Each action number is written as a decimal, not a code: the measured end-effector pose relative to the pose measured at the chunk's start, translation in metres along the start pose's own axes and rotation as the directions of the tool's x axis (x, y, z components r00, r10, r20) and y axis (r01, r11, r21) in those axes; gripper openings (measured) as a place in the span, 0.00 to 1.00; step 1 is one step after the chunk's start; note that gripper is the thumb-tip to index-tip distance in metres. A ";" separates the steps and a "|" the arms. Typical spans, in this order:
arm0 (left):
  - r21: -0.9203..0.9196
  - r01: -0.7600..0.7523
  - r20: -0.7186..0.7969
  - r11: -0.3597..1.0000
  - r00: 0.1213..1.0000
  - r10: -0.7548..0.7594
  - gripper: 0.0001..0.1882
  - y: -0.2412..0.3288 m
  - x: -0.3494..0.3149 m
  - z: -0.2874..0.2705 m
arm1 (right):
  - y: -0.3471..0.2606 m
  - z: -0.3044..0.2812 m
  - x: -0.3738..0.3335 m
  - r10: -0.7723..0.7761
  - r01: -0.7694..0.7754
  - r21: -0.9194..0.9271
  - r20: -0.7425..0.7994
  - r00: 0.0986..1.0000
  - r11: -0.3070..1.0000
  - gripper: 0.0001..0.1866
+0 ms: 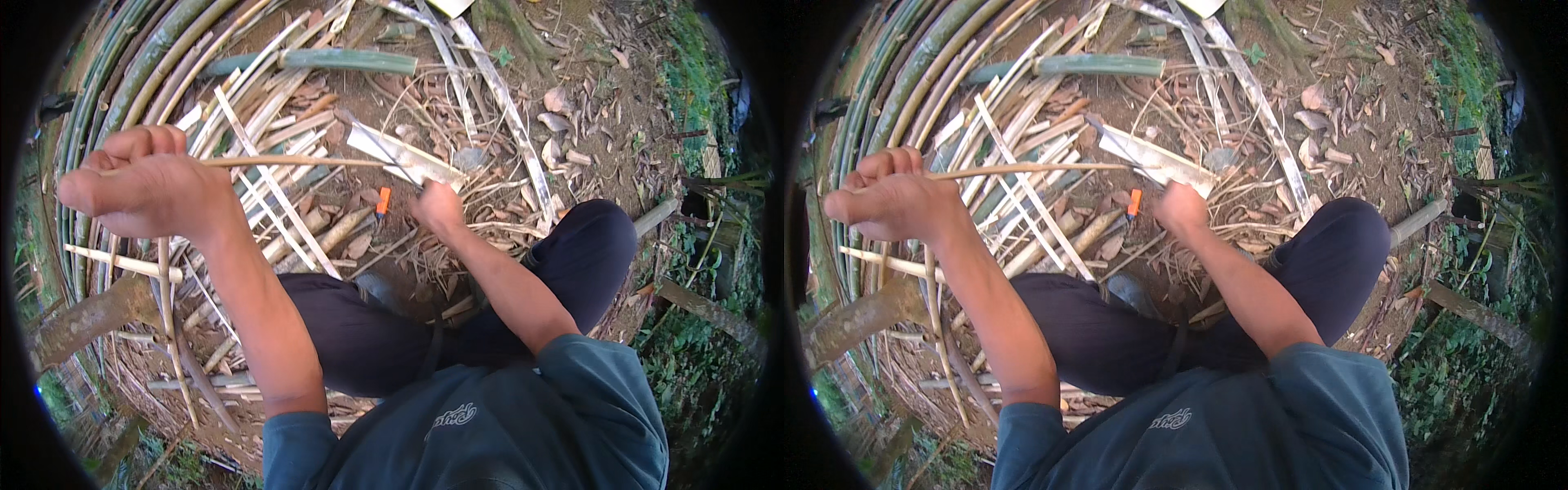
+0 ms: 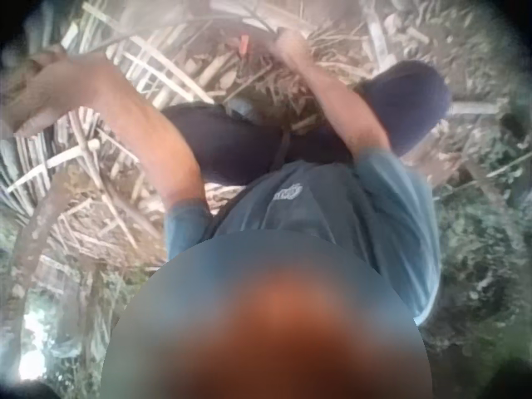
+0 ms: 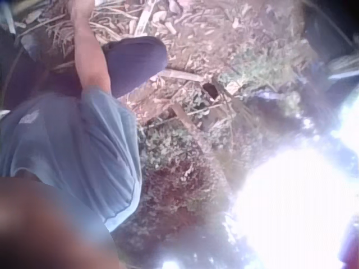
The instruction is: The person sits on the ground and uses a machete to split bamboo poles into thin strips. They repeatedly strike the bamboo with the machete, separating it into smaller pieces and placing them aside.
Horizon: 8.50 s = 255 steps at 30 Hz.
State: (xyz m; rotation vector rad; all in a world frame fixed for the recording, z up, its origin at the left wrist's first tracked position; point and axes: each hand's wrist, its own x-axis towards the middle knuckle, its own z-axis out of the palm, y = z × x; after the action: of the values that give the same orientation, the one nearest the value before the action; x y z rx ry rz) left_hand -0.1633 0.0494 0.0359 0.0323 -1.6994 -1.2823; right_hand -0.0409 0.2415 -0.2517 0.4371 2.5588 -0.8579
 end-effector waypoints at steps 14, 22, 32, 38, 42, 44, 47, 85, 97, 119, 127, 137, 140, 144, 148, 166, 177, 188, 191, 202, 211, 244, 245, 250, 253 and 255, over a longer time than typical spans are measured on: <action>0.026 -0.046 0.000 0.999 0.999 0.046 0.34 -0.011 0.000 -0.009 | 0.042 0.035 0.013 0.026 -0.028 -0.066 -0.023 0.999 0.997 0.23; 0.052 -0.183 -0.024 0.982 0.983 0.184 0.38 -0.008 0.000 -0.002 | -0.015 0.004 -0.022 -0.107 0.116 0.042 -0.161 0.981 0.992 0.19; 0.016 -0.124 -0.063 0.992 0.990 0.125 0.26 -0.023 0.006 -0.013 | 0.015 0.023 -0.040 0.161 -0.161 0.007 -0.068 0.985 0.987 0.19; -0.039 -0.024 -0.040 0.999 0.999 0.022 0.29 -0.011 0.007 -0.005 | 0.062 0.039 -0.049 0.364 -0.363 -0.024 0.029 0.931 0.931 0.20; 0.088 -0.084 0.056 0.993 0.995 0.080 0.37 -0.002 0.007 -0.014 | 0.010 0.011 -0.047 0.285 -0.284 -0.031 0.018 0.958 0.958 0.18; 0.107 -0.140 0.070 0.984 0.989 0.133 0.39 -0.006 0.010 -0.014 | 0.012 0.012 -0.043 0.241 -0.237 -0.084 0.036 0.970 0.968 0.20; 0.095 -0.161 0.132 0.982 0.980 0.147 0.41 -0.010 0.010 -0.016 | 0.014 0.016 -0.042 0.172 -0.172 -0.090 -0.008 0.985 0.981 0.22; -0.105 0.039 0.054 0.994 0.998 -0.034 0.22 -0.032 0.029 -0.003 | 0.026 0.041 -0.042 0.220 -0.219 -0.061 0.026 0.975 0.974 0.21; -0.157 0.089 0.066 0.984 0.995 -0.079 0.19 -0.038 0.033 -0.002 | 0.055 0.029 -0.047 0.262 -0.248 -0.112 0.132 0.956 0.962 0.22; -0.662 0.631 0.657 0.405 0.748 -0.092 0.31 -0.004 0.010 -0.072 | -0.140 -0.108 -0.106 -0.304 0.289 0.296 0.005 0.953 0.911 0.17; -0.646 0.548 0.521 0.532 0.825 -0.217 0.27 -0.019 0.019 -0.086 | -0.120 -0.060 -0.097 -0.314 0.345 0.240 -0.156 0.936 0.907 0.15; -0.675 0.513 0.583 0.531 0.811 -0.042 0.27 0.020 -0.009 -0.075 | -0.096 -0.071 -0.082 -0.213 0.207 0.188 0.012 0.977 0.960 0.16; -0.680 0.522 0.576 0.515 0.815 -0.065 0.27 0.016 -0.007 -0.074 | -0.099 -0.074 -0.085 -0.242 0.242 0.175 -0.025 0.970 0.954 0.18; -0.672 0.517 0.573 0.531 0.816 -0.070 0.28 0.018 -0.014 -0.072 | -0.118 -0.099 -0.096 -0.314 0.309 0.185 -0.004 0.949 0.933 0.19; -0.657 0.543 0.605 0.523 0.793 -0.063 0.27 0.015 -0.007 -0.072 | -0.070 -0.047 -0.046 -0.078 0.065 0.174 0.069 0.995 0.983 0.18; -0.628 0.500 0.524 0.597 0.838 -0.151 0.28 0.013 0.000 -0.067 | -0.091 -0.061 -0.060 -0.197 0.183 0.163 0.074 0.978 0.970 0.18; -0.646 0.516 0.559 0.563 0.822 -0.111 0.25 0.012 0.000 -0.071 | -0.050 -0.023 -0.033 0.047 -0.049 0.008 0.140 0.989 0.999 0.21; -0.644 0.521 0.551 0.559 0.824 -0.134 0.27 0.012 0.003 -0.068 | -0.008 0.006 -0.032 0.111 -0.110 -0.020 0.027 0.993 0.994 0.20; -0.627 0.599 0.640 0.498 0.761 -0.110 0.27 0.015 0.000 -0.069 | -0.025 -0.009 -0.054 0.063 -0.063 -0.003 0.047 0.997 0.998 0.22; -0.606 0.586 0.620 0.538 0.772 -0.142 0.26 0.025 -0.004 -0.066 | 0.000 -0.005 -0.065 0.103 -0.101 -0.052 0.031 0.994 0.993 0.18; -0.657 0.546 0.617 0.520 0.786 -0.045 0.27 0.016 -0.006 -0.067 | 0.022 0.011 -0.059 0.324 -0.335 0.059 0.143 0.935 0.940 0.20; -0.549 0.751 0.834 0.366 0.466 0.296 0.29 0.033 0.008 -0.057 | 0.031 0.019 -0.042 0.298 -0.306 0.158 0.072 0.952 0.939 0.18; -0.553 0.748 0.833 0.367 0.478 0.279 0.29 0.035 0.006 -0.057 | 0.034 0.022 -0.034 0.299 -0.304 0.145 0.060 0.952 0.941 0.17; -0.542 0.614 0.452 0.574 0.789 -0.416 0.27 0.075 -0.022 -0.030 | 0.034 0.030 -0.026 0.362 -0.367 0.095 0.070 0.930 0.925 0.18; -0.635 0.577 0.634 0.514 0.769 -0.081 0.26 0.047 0.002 -0.068 | 0.028 0.028 -0.024 0.284 -0.288 0.120 0.049 0.958 0.950 0.19; -0.655 0.571 0.720 0.494 0.669 0.182 0.26 0.041 0.007 -0.085 | 0.013 0.026 -0.033 0.179 -0.174 0.160 -0.014 0.984 0.972 0.19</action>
State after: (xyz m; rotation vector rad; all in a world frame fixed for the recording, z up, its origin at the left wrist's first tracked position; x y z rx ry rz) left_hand -0.0879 0.0028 0.0693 -1.0438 -1.4330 -2.4837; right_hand -0.0001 0.2300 -0.2620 0.7176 2.4405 -0.9977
